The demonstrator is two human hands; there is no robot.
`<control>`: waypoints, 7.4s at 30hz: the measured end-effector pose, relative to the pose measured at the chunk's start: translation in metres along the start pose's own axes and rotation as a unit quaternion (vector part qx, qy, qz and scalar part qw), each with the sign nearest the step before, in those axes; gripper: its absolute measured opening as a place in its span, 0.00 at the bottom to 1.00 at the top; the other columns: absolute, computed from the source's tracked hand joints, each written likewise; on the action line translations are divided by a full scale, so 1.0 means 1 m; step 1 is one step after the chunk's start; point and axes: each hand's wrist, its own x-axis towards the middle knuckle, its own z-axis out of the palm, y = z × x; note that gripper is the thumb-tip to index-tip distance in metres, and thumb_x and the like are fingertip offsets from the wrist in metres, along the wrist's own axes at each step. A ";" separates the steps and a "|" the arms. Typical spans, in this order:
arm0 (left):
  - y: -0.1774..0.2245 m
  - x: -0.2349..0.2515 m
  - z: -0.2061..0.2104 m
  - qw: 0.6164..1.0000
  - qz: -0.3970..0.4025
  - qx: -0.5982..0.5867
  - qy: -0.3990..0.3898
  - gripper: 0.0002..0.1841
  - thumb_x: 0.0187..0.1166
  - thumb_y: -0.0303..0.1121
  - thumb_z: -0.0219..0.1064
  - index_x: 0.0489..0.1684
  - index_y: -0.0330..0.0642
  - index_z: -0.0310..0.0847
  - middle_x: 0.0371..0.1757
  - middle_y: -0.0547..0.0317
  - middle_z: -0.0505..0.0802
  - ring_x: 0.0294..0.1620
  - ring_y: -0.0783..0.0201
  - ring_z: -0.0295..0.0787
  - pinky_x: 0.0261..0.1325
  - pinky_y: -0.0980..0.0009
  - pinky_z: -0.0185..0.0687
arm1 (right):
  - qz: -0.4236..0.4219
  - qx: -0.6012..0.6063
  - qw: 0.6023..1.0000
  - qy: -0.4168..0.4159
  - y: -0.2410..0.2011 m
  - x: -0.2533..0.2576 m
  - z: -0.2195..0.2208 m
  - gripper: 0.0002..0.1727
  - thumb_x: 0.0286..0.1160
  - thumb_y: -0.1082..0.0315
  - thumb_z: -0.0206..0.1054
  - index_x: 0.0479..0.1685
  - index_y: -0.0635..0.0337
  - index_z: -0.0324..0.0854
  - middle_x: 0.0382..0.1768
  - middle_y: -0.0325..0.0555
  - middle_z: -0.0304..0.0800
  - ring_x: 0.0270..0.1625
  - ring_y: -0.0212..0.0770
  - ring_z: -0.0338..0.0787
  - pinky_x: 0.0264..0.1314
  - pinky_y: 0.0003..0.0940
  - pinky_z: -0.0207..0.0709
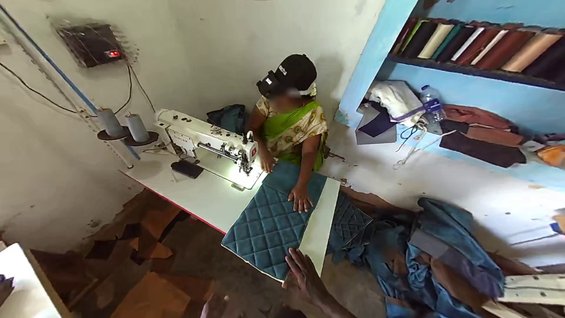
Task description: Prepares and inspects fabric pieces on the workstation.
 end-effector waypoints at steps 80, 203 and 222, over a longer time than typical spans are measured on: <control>0.274 0.367 0.183 0.640 0.425 0.636 -0.080 0.44 0.85 0.70 0.35 0.98 0.54 0.43 0.98 0.60 0.44 0.98 0.51 0.28 0.95 0.39 0.29 | 0.260 -0.047 0.960 0.095 0.010 0.136 0.002 0.51 0.77 0.22 0.39 0.93 0.49 0.59 0.94 0.46 0.53 0.96 0.52 0.49 0.96 0.60 0.40; 0.084 0.087 0.017 0.982 -0.122 -0.117 -0.079 0.14 0.90 0.34 0.59 0.57 0.29 0.80 0.43 0.43 0.96 0.38 0.58 0.96 0.41 0.66 0.90 | 0.211 -0.100 0.958 0.167 0.061 0.117 -0.002 0.45 0.83 0.31 0.43 0.89 0.53 0.65 0.92 0.48 0.60 0.94 0.52 0.56 0.94 0.61 0.44; 0.084 0.087 0.016 0.982 -0.112 -0.124 -0.086 0.13 0.90 0.33 0.59 0.56 0.29 0.80 0.42 0.43 0.96 0.38 0.58 0.95 0.43 0.65 0.90 | 0.206 -0.098 0.956 0.182 0.065 0.119 0.003 0.45 0.82 0.31 0.45 0.89 0.52 0.65 0.91 0.48 0.61 0.94 0.52 0.56 0.94 0.61 0.45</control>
